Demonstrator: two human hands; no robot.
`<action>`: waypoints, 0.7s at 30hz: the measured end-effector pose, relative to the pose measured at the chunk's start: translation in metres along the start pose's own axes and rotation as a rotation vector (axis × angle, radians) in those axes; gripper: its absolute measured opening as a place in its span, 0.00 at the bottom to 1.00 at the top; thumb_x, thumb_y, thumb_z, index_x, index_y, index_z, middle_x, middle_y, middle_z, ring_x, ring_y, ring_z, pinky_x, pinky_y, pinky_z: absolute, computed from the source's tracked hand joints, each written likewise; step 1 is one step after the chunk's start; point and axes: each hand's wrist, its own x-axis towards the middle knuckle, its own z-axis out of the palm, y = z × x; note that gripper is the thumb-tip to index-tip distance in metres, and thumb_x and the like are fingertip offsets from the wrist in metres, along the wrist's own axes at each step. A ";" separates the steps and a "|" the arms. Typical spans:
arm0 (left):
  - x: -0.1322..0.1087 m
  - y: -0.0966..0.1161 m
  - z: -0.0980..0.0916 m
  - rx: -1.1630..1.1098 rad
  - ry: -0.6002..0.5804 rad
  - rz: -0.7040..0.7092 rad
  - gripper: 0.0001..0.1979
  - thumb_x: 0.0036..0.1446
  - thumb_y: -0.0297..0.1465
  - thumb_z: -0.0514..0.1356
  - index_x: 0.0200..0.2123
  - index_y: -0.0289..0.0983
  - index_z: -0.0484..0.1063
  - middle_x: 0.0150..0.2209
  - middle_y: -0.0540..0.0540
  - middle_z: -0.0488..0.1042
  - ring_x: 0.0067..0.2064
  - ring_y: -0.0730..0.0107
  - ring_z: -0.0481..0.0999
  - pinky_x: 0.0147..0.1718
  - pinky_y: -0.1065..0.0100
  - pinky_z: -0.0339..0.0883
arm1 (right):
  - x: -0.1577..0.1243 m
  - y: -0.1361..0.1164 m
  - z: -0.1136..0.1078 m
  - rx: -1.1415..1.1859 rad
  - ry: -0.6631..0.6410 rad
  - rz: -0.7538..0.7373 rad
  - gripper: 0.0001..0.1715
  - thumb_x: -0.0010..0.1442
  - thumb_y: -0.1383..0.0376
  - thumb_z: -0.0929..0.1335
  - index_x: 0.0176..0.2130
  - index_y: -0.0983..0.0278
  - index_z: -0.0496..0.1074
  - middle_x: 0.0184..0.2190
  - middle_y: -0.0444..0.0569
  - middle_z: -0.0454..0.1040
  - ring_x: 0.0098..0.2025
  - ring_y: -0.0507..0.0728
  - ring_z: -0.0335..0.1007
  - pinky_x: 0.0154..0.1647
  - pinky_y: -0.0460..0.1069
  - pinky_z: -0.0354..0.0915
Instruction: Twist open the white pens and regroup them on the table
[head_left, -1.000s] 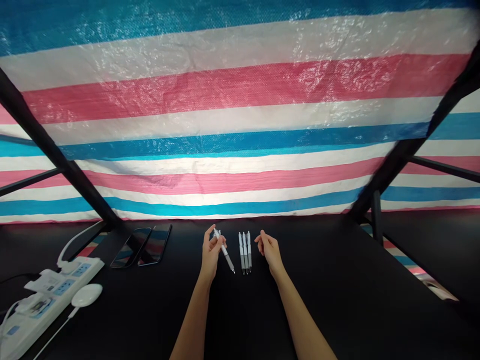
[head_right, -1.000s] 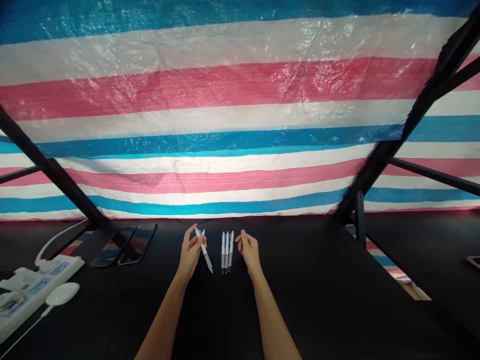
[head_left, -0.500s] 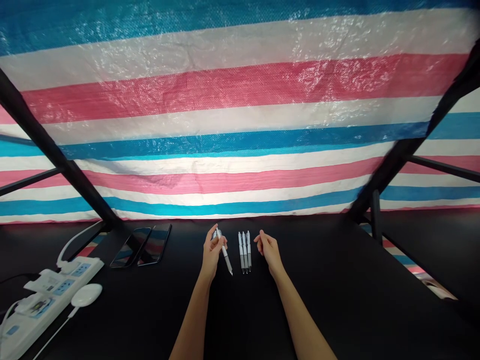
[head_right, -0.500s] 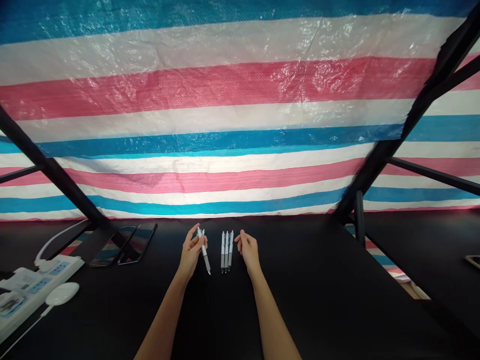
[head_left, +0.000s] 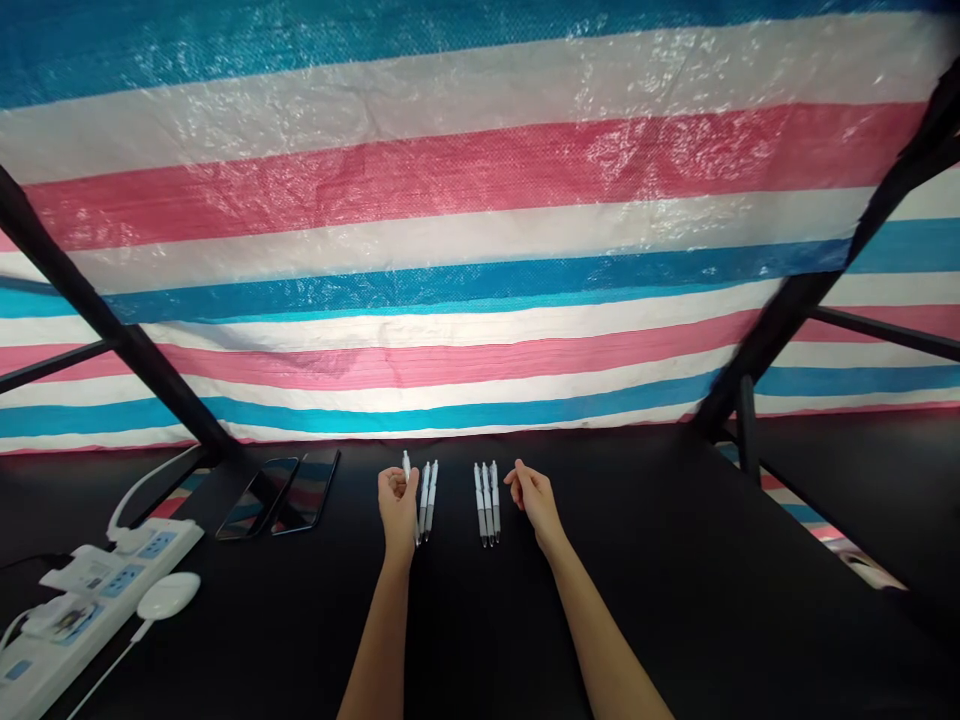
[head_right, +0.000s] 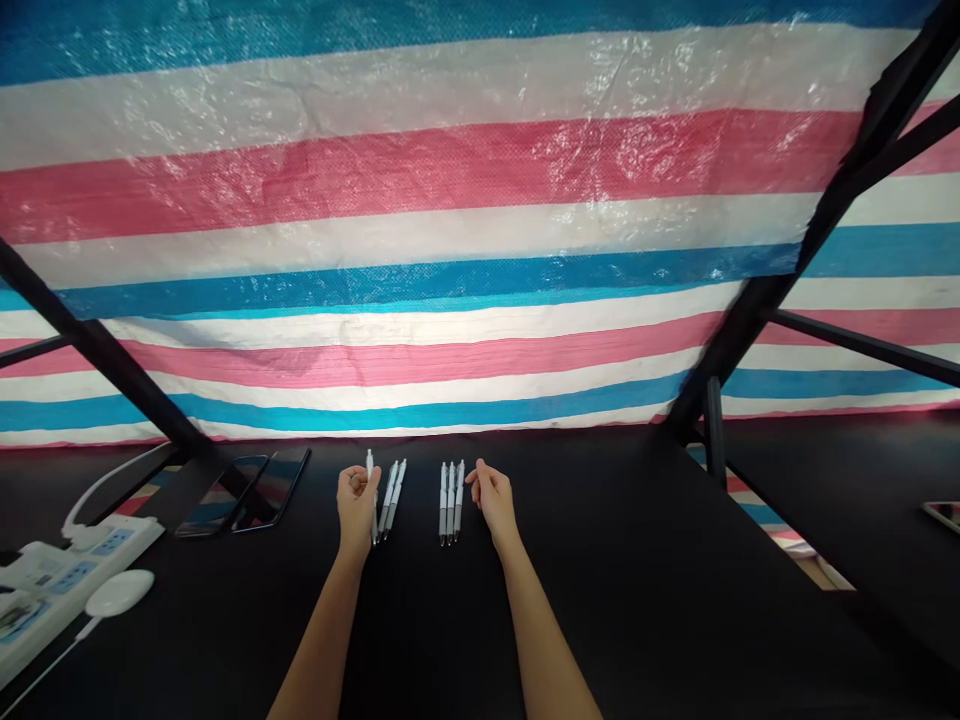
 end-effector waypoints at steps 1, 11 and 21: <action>0.002 -0.002 -0.002 0.038 0.005 -0.002 0.16 0.47 0.41 0.61 0.34 0.39 0.61 0.24 0.55 0.63 0.22 0.77 0.64 0.22 0.74 0.59 | 0.000 0.001 0.000 -0.013 -0.008 0.001 0.30 0.55 0.43 0.61 0.20 0.64 0.67 0.11 0.39 0.57 0.13 0.48 0.50 0.16 0.45 0.48; 0.002 -0.010 0.001 0.237 -0.119 0.072 0.16 0.45 0.35 0.61 0.39 0.36 0.69 0.40 0.42 0.70 0.35 0.65 0.74 0.31 0.66 0.69 | 0.001 0.010 0.000 -0.296 -0.043 -0.065 0.28 0.58 0.46 0.59 0.21 0.62 0.68 0.12 0.40 0.60 0.15 0.50 0.55 0.20 0.45 0.53; -0.012 -0.007 0.012 0.357 -0.205 0.310 0.12 0.50 0.31 0.56 0.38 0.38 0.75 0.44 0.41 0.65 0.36 0.68 0.72 0.32 0.66 0.69 | -0.002 0.006 0.001 -0.369 -0.073 -0.112 0.27 0.59 0.48 0.59 0.21 0.63 0.68 0.12 0.41 0.62 0.17 0.51 0.58 0.21 0.45 0.52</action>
